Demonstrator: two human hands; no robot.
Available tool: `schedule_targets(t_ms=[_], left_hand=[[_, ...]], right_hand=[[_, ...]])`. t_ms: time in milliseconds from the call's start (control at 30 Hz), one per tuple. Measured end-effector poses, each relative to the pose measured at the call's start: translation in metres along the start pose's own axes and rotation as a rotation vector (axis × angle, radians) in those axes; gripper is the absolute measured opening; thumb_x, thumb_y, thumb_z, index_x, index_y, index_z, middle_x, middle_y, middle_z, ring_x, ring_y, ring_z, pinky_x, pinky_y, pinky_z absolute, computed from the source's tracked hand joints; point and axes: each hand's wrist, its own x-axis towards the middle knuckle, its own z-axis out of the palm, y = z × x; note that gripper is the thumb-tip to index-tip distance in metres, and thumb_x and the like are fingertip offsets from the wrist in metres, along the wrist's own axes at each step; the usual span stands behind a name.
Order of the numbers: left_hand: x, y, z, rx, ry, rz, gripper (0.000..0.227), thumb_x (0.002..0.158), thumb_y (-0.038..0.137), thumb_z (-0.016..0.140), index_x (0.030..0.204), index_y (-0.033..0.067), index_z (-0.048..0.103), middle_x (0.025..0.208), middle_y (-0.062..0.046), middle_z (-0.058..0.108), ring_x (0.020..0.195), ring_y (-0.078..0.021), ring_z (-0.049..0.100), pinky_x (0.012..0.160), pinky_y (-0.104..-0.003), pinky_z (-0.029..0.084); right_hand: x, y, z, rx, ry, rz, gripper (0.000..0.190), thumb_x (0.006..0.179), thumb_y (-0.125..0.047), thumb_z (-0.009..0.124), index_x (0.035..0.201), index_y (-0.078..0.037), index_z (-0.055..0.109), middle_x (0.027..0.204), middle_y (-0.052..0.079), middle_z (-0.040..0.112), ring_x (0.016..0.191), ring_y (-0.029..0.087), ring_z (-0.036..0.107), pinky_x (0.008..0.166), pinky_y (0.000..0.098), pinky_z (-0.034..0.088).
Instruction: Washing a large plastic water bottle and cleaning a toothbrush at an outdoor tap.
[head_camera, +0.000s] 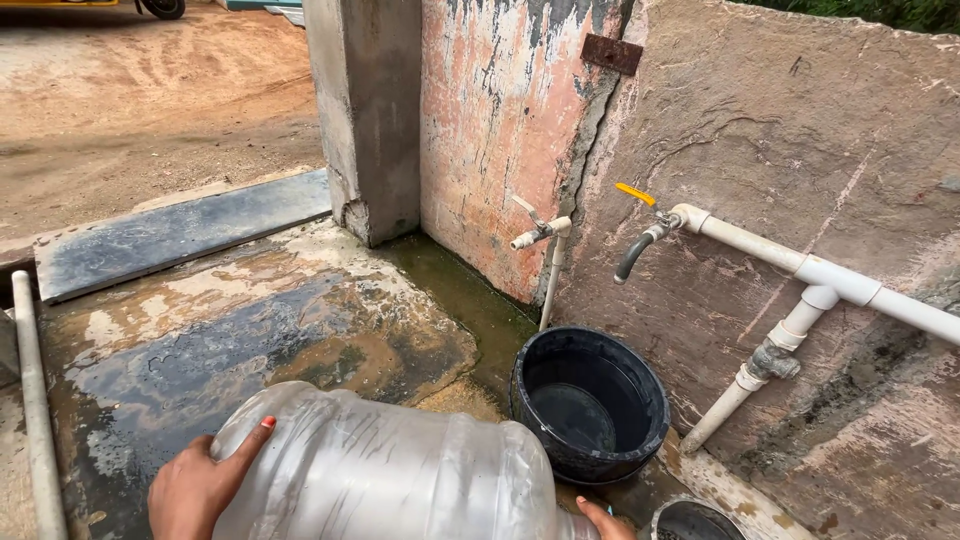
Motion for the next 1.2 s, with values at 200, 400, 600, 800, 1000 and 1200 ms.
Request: schedule_targets(t_ms=[200,400,600,800,1000,1200], left_hand=[[-0.058,0.002,-0.050,-0.270,0.197,0.173,0.112,0.063,0.082,0.068,0.139,0.0001,0.067,0.118,-0.028,0.075,0.117,-0.0403,0.071,0.100,-0.050,0.056],[-0.071,0.012,-0.061,-1.299,0.347,0.797,0.102,0.073,0.064,0.083,0.143,-0.0036,0.051,0.130,-0.020,0.062,0.123,-0.0274,0.061,0.107,-0.046,0.047],[0.006,-0.017,-0.008,-0.667,0.233,0.116,0.094,0.076,0.060,0.083,0.138,-0.0070,0.062,0.122,-0.034,0.067,0.121,-0.0428,0.063,0.109,-0.053,0.046],[0.018,-0.045,0.012,-0.718,0.358,0.234,0.078,0.089,0.048,0.085,0.137,-0.0103,0.063,0.116,-0.034,0.068,0.109,-0.0409,0.067,0.103,-0.050,0.050],[-0.028,-0.024,-0.007,-1.150,0.409,0.562,0.052,0.102,0.033,0.080,0.130,-0.0059,0.060,0.114,-0.019,0.069,0.108,-0.0232,0.068,0.102,-0.036,0.053],[0.006,-0.034,0.007,-0.474,0.255,0.233,0.080,0.088,0.059,0.074,0.138,-0.0029,0.067,0.108,-0.030,0.074,0.105,-0.0401,0.072,0.097,-0.050,0.054]], right_hand=[[-0.140,-0.278,-0.024,0.119,0.115,0.148,0.043,0.101,-0.038,0.061,0.118,0.000,0.069,0.089,0.011,0.068,0.080,0.025,0.057,0.064,0.0437,0.048],[-0.131,-0.287,-0.035,0.417,0.184,-0.696,0.034,0.102,-0.032,0.062,0.108,0.001,0.068,0.090,0.001,0.068,0.084,0.009,0.062,0.062,0.0253,0.054],[-0.114,-0.213,-0.004,0.325,0.188,0.020,0.039,0.096,-0.037,0.058,0.098,-0.001,0.073,0.071,0.010,0.067,0.050,0.020,0.057,0.036,0.0354,0.045],[-0.160,-0.271,-0.013,0.233,0.147,0.017,0.039,0.098,-0.037,0.056,0.098,-0.004,0.075,0.072,0.009,0.068,0.048,0.016,0.055,0.034,0.0329,0.042],[-0.178,-0.300,-0.022,0.353,0.140,-0.443,0.031,0.096,-0.032,0.057,0.095,-0.005,0.071,0.083,0.002,0.073,0.060,0.008,0.064,0.044,0.0264,0.050],[-0.177,-0.268,-0.017,0.248,0.106,-0.074,0.037,0.096,-0.039,0.059,0.094,-0.004,0.071,0.068,0.005,0.066,0.049,0.014,0.059,0.036,0.0299,0.042]])
